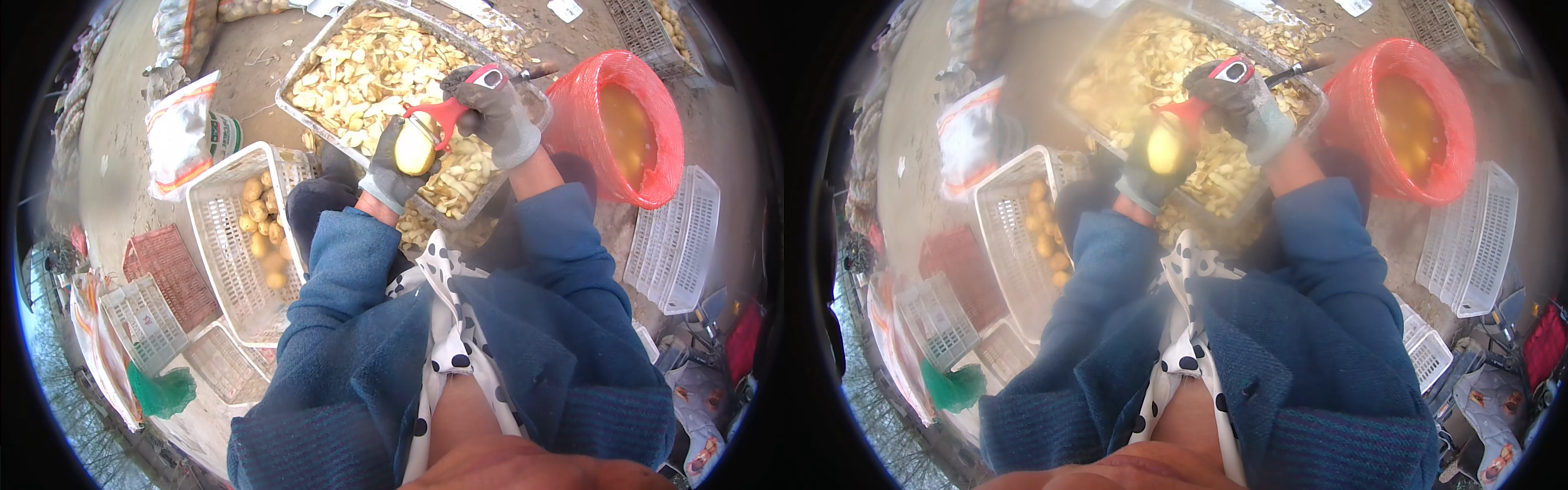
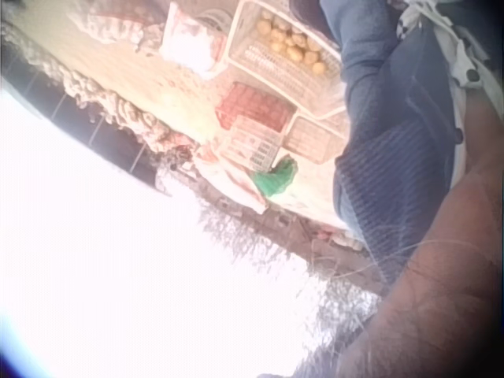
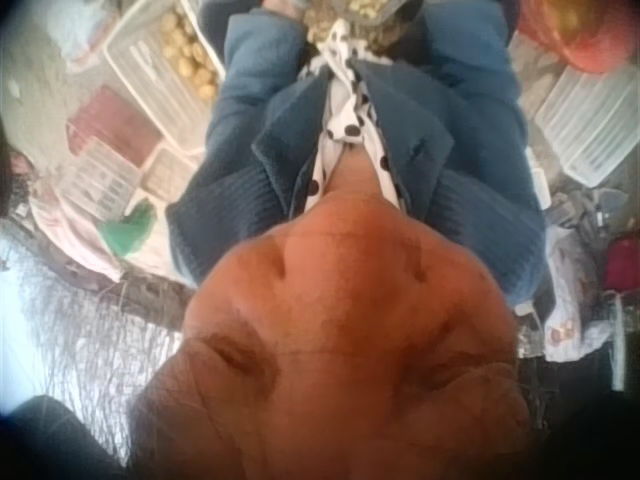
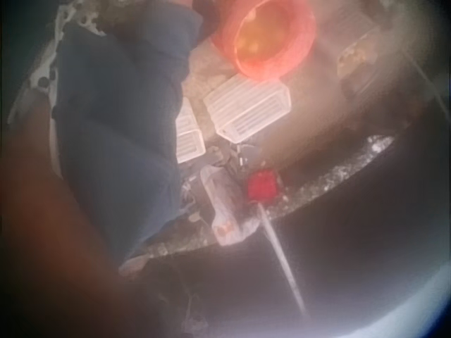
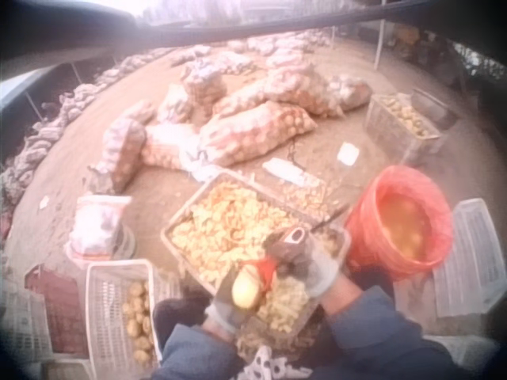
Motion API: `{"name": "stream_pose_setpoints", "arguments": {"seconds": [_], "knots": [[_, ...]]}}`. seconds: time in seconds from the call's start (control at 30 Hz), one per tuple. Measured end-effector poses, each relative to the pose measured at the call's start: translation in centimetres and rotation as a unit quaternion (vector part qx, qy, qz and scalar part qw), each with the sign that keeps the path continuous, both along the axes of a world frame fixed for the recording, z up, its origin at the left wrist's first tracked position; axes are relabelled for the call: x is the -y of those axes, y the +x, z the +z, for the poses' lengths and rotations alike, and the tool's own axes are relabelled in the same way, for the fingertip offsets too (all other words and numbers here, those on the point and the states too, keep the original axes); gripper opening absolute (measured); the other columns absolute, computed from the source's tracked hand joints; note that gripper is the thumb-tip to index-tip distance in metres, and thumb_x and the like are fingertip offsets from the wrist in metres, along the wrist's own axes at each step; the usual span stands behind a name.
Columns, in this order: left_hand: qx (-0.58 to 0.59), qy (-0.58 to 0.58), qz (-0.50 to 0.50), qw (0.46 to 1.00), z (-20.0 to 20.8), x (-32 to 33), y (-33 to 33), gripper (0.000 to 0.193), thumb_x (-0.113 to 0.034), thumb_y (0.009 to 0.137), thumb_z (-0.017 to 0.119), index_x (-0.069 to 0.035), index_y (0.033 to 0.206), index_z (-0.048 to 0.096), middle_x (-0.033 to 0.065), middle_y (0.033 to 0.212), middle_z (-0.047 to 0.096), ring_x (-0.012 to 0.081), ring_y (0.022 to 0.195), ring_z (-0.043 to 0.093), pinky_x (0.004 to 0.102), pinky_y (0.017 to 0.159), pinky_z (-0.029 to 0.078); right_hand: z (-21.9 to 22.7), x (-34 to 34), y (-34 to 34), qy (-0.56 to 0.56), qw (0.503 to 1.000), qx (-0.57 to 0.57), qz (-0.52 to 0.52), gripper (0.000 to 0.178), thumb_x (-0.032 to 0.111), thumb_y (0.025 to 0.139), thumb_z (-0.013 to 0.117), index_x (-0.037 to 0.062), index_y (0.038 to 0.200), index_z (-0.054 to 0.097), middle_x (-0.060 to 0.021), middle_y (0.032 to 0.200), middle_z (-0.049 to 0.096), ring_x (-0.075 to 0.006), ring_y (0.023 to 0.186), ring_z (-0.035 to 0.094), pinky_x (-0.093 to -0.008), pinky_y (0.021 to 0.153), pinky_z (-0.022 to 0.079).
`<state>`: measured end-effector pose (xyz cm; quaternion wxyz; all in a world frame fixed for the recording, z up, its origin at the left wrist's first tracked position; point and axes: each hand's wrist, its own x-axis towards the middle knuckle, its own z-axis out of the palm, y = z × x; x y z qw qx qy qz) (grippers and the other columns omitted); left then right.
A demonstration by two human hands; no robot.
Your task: The person peels potatoes using a red peeler, placing the peeled potatoes into a red bucket and the peels into a metal tray. The person repeatedly picks up potatoes from a white basket, peels them, and transfers them to the bucket.
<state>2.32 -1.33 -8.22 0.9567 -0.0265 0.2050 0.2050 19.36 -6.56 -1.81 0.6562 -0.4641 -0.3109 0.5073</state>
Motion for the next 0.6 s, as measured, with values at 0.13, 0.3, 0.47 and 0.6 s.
{"name": "stream_pose_setpoints", "arguments": {"seconds": [0.13, 0.3, 0.47, 0.6], "knots": [[0.102, 0.064, -0.043, 0.992, 2.2, 0.9, -0.9, 0.044, -0.044, 0.083, 0.048, -0.010, 0.109, 0.051, 0.0115, 0.098, 0.057, 0.0283, 0.082, 0.057, 0.0331, 0.053, 0.047, -0.3, -1.3, 1.6, -0.146, 0.982, 0.118, -0.019, 0.012, 0.013, 0.078, 0.057, 0.0015, 0.076, 0.057, -0.0032, 0.054, 0.050, -0.0116, 0.043, 0.048, -0.0240, 0.041, 0.039], [-0.012, 0.067, 0.018, 0.998, 1.4, 0.7, -0.5, 0.046, -0.044, 0.085, 0.046, -0.009, 0.115, 0.048, 0.0123, 0.106, 0.054, 0.0289, 0.094, 0.052, 0.0359, 0.073, 0.045, -0.5, -0.3, 1.5, -0.020, 0.982, -0.025, -0.188, 0.013, 0.009, 0.075, 0.062, 0.0002, 0.083, 0.055, -0.0048, 0.063, 0.056, -0.0115, 0.050, 0.052, -0.0231, 0.043, 0.041], [0.074, -0.028, 0.021, 0.997, 0.0, 0.6, -0.1, 0.050, -0.041, 0.088, 0.039, -0.004, 0.122, 0.039, 0.0151, 0.118, 0.046, 0.0327, 0.103, 0.046, 0.0387, 0.085, 0.042, 0.2, 1.1, -0.2, 0.057, 0.995, -0.083, -0.018, 0.021, 0.016, 0.078, 0.059, -0.0012, 0.091, 0.057, -0.0075, 0.076, 0.059, -0.0138, 0.062, 0.055, -0.0240, 0.053, 0.046], [-0.044, -0.050, 0.040, 0.997, 1.3, 0.7, 0.7, 0.038, -0.030, 0.084, 0.046, -0.006, 0.114, 0.046, 0.0140, 0.109, 0.050, 0.0263, 0.097, 0.050, 0.0353, 0.081, 0.044, -1.8, 0.3, -0.7, -0.007, 0.986, -0.154, 0.059, 0.018, 0.013, 0.076, 0.058, 0.0002, 0.090, 0.055, -0.0052, 0.072, 0.055, -0.0127, 0.058, 0.053, -0.0231, 0.049, 0.042]]}}
